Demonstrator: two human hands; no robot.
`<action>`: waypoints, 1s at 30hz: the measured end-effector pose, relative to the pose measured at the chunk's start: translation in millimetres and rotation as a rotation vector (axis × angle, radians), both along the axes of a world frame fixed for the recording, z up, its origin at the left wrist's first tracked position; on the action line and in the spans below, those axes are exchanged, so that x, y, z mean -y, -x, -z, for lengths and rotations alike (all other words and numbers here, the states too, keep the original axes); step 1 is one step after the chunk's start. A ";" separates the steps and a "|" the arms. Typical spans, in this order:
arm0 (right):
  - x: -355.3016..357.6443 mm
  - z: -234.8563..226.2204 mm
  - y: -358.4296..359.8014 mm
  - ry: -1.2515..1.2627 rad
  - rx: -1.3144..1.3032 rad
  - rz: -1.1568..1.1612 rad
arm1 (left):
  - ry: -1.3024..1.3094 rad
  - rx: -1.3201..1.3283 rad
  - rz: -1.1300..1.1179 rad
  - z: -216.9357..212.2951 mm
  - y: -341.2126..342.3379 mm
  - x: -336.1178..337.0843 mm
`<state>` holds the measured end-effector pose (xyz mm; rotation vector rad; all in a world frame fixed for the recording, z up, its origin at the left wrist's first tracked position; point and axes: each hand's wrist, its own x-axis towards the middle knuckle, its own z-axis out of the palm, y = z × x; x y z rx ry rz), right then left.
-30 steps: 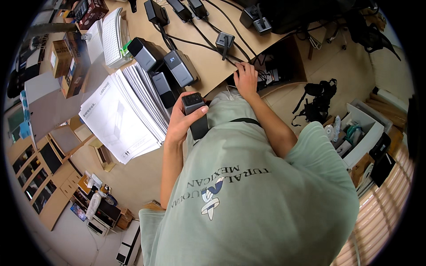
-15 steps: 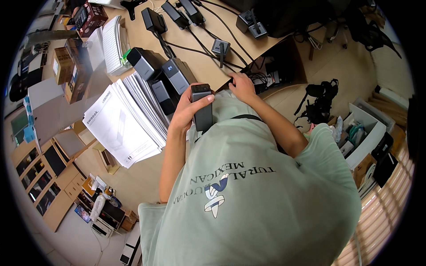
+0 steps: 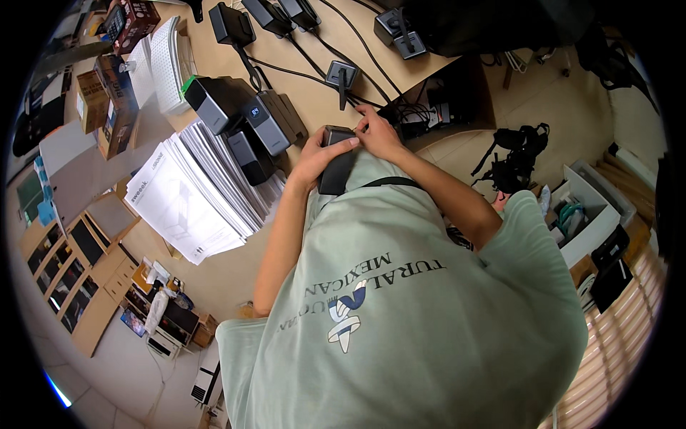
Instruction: The person picks up several power banks from a cardboard box, places them on a desk, and connects charging cables to some of them.
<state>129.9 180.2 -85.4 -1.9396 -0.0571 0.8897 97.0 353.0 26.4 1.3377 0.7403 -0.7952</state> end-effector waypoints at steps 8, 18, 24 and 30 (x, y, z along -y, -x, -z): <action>9.6 2.6 -10.5 0.078 -0.029 -0.165 | 0.045 0.036 -0.138 6.4 -1.3 1.5; 5.0 9.0 -13.9 0.015 -0.019 -0.076 | 0.111 -0.021 -0.327 24.9 2.1 2.8; 7.7 13.3 -7.9 -0.078 -0.074 -0.228 | 0.119 -0.021 -0.406 24.3 13.4 -0.5; -22.5 29.6 -8.8 -0.693 -0.359 -0.237 | 0.140 0.009 -0.384 28.4 18.9 -8.0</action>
